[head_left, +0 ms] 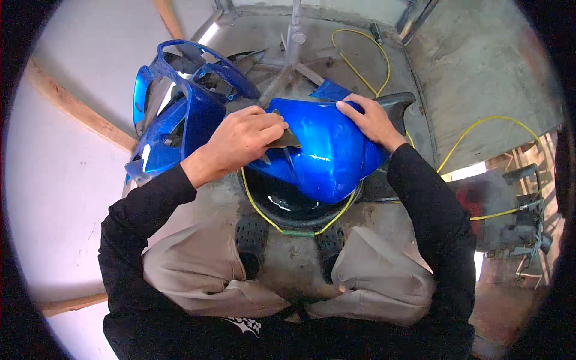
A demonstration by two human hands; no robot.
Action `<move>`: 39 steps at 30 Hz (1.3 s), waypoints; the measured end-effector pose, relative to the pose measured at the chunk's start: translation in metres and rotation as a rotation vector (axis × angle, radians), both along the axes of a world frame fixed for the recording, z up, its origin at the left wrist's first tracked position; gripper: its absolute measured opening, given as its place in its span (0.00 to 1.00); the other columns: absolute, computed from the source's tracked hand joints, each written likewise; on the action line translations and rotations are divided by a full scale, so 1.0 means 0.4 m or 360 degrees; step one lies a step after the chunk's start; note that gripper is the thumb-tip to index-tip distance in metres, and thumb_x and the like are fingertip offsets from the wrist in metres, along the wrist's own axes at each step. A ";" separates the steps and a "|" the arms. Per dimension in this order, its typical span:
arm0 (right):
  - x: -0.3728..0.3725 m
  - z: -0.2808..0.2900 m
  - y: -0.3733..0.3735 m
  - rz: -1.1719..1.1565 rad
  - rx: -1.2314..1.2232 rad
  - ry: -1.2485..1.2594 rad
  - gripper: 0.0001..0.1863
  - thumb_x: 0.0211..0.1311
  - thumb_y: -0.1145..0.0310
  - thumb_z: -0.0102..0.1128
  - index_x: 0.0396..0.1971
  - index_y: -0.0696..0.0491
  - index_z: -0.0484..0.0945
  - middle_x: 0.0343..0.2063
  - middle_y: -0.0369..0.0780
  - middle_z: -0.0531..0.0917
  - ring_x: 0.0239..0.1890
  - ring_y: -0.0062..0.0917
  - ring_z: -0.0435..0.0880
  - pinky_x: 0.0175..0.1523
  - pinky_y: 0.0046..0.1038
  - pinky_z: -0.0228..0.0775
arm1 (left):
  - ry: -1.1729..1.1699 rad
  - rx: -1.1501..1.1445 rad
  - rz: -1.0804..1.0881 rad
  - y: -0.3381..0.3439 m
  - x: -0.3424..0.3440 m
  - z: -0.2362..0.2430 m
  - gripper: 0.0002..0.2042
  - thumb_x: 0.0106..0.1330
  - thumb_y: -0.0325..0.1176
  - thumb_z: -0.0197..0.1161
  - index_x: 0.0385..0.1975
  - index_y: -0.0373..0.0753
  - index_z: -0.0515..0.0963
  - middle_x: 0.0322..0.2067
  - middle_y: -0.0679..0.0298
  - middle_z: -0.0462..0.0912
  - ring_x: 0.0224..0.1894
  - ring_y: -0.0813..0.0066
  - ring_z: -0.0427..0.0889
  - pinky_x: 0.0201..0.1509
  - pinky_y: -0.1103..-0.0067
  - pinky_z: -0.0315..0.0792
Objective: The person wet-sands a motorcycle fairing by rubbing its surface with sandpaper and dipping the sandpaper into a bucket of water.
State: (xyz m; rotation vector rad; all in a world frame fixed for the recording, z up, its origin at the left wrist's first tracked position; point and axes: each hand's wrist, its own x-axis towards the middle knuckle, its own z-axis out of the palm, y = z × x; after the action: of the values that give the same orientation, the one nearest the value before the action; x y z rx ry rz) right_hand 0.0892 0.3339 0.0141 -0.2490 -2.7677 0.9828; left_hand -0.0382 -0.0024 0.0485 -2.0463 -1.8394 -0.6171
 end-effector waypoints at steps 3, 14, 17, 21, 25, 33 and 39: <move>-0.001 0.000 0.002 0.0003 0.0022 -0.0016 0.32 0.72 0.36 0.62 0.50 0.53 0.88 0.48 0.52 0.90 0.54 0.50 0.88 0.62 0.43 0.77 | -0.0017 0.0050 -0.0031 -0.001 -0.007 -0.002 0.20 0.46 0.21 0.72 0.42 0.37 0.81 0.54 0.57 0.88 0.52 0.54 0.88 0.54 0.65 0.84; -0.003 -0.004 0.003 0.0012 0.0022 -0.0013 0.32 0.72 0.36 0.62 0.50 0.53 0.88 0.49 0.52 0.90 0.55 0.51 0.87 0.63 0.44 0.76 | 0.0177 0.0061 -0.0058 0.012 0.014 -0.042 0.24 0.60 0.25 0.65 0.59 0.41 0.84 0.60 0.56 0.87 0.64 0.58 0.86 0.60 0.67 0.82; 0.000 -0.005 -0.006 -0.0004 0.0020 -0.0005 0.32 0.72 0.36 0.62 0.50 0.53 0.88 0.49 0.52 0.90 0.55 0.51 0.87 0.64 0.44 0.76 | 0.0126 0.0004 -0.0074 -0.010 0.081 -0.077 0.21 0.66 0.29 0.64 0.61 0.40 0.83 0.64 0.55 0.85 0.67 0.59 0.84 0.68 0.64 0.79; 0.012 -0.005 0.003 0.0003 0.0080 0.0024 0.32 0.72 0.36 0.61 0.50 0.53 0.88 0.49 0.52 0.89 0.55 0.51 0.87 0.63 0.44 0.75 | 0.0014 -0.0128 -0.0488 -0.019 0.117 -0.075 0.22 0.73 0.31 0.59 0.66 0.41 0.79 0.68 0.54 0.80 0.71 0.57 0.79 0.75 0.62 0.75; 0.005 0.005 -0.008 0.0005 0.0041 0.0002 0.32 0.72 0.36 0.62 0.49 0.54 0.88 0.47 0.53 0.90 0.54 0.51 0.88 0.62 0.44 0.76 | -0.0225 -0.0080 0.0147 -0.023 0.017 -0.105 0.28 0.69 0.25 0.62 0.72 0.42 0.75 0.71 0.52 0.77 0.73 0.52 0.77 0.77 0.59 0.71; 0.010 0.001 -0.009 -0.0003 0.0043 0.0045 0.31 0.72 0.36 0.62 0.48 0.52 0.89 0.47 0.53 0.90 0.53 0.51 0.88 0.61 0.45 0.77 | -0.0173 -0.0278 -0.0396 -0.013 0.099 -0.086 0.28 0.69 0.29 0.62 0.72 0.43 0.75 0.74 0.53 0.74 0.76 0.52 0.73 0.80 0.57 0.68; 0.002 -0.007 -0.002 -0.0021 0.0030 -0.0035 0.32 0.72 0.36 0.62 0.49 0.52 0.88 0.48 0.52 0.90 0.54 0.51 0.88 0.62 0.45 0.76 | -0.0289 -0.0361 -0.0178 -0.011 0.101 -0.095 0.31 0.65 0.23 0.64 0.71 0.45 0.75 0.78 0.58 0.69 0.80 0.45 0.64 0.82 0.56 0.65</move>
State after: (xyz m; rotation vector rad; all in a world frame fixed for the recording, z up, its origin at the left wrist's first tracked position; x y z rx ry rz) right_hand 0.0901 0.3330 0.0115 -0.2766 -2.7897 0.9562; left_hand 0.0020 -0.0070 0.0105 -2.3208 -1.9861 -0.6706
